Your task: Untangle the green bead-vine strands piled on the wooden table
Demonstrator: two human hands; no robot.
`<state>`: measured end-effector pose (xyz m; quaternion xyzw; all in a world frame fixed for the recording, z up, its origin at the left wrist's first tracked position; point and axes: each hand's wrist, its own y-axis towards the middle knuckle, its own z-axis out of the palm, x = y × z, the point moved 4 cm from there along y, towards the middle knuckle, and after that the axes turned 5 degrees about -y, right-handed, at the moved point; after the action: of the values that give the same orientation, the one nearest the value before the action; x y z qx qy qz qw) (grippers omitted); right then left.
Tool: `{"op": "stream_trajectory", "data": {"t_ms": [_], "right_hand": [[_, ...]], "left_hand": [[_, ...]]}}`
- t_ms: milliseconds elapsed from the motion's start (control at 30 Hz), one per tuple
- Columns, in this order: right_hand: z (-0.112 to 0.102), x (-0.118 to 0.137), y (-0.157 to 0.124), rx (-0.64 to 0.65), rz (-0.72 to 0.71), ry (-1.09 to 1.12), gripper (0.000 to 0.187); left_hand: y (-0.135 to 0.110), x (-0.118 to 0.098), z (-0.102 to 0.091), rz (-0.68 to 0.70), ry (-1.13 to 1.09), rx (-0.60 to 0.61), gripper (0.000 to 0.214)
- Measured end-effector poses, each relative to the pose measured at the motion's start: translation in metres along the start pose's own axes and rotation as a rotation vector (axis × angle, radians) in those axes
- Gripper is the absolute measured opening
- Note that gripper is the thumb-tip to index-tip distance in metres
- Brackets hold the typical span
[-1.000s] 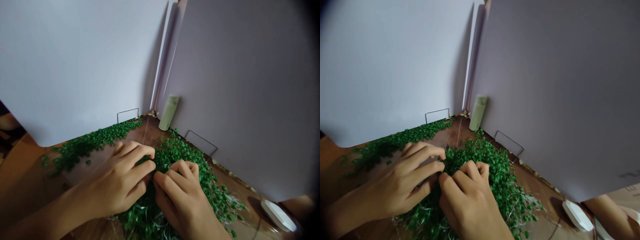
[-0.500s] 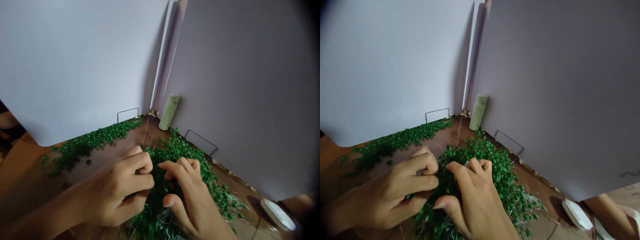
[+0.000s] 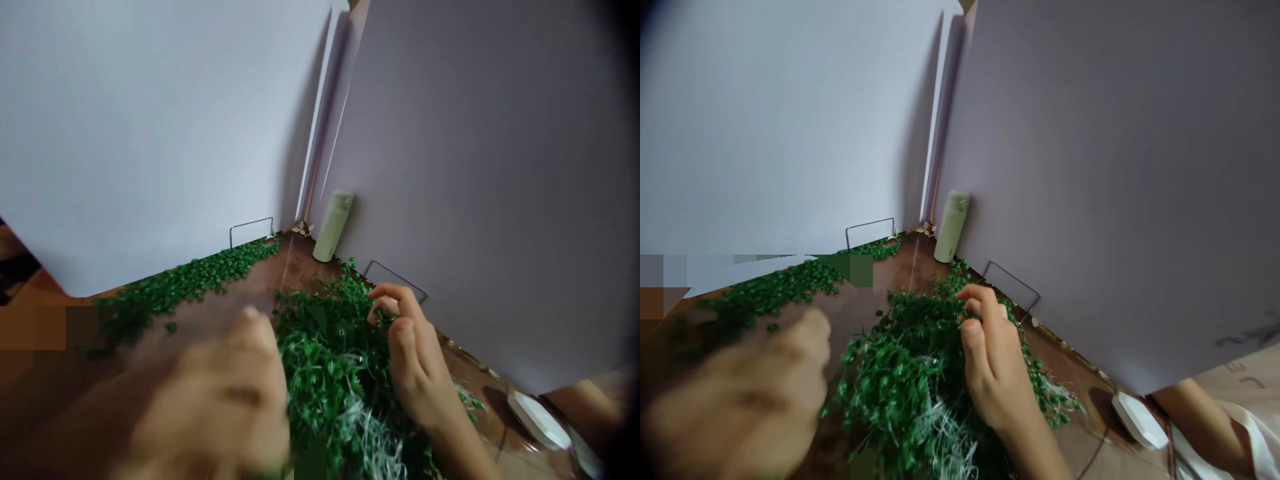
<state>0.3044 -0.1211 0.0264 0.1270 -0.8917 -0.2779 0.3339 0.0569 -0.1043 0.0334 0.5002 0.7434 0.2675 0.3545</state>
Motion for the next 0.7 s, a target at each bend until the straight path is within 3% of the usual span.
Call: {"op": "stream_trajectory", "data": {"t_ms": [67, 100, 233, 333, 433, 533, 700], "right_hand": [[-0.002, -0.004, 0.000, 0.021, 0.035, 0.136, 0.051], [0.000, -0.003, -0.001, 0.058, 0.034, 0.198, 0.051], [0.019, 0.009, -0.009, 0.279, 0.020, 0.253, 0.048], [0.031, 0.012, -0.010, 0.338, 0.023, 0.230, 0.043], [0.035, 0.013, -0.006, 0.302, -0.010, 0.245, 0.039], [0.036, 0.013, -0.004, 0.279, -0.024, 0.241, 0.039], [0.037, 0.016, -0.006, 0.285, -0.026, 0.200, 0.039]], "left_hand": [[0.009, 0.022, -0.006, 0.033, 0.004, 0.019, 0.017], [0.014, 0.036, -0.011, 0.028, 0.068, -0.032, 0.016], [0.021, 0.098, -0.032, -0.177, 0.364, -0.164, 0.025], [0.009, 0.139, -0.035, -0.438, 0.442, -0.065, 0.030], [-0.006, 0.163, -0.030, -0.638, 0.482, 0.056, 0.044], [-0.006, 0.156, -0.023, -0.643, 0.443, 0.050, 0.052], [0.014, 0.092, -0.009, -0.370, 0.150, -0.024, 0.031]]}}
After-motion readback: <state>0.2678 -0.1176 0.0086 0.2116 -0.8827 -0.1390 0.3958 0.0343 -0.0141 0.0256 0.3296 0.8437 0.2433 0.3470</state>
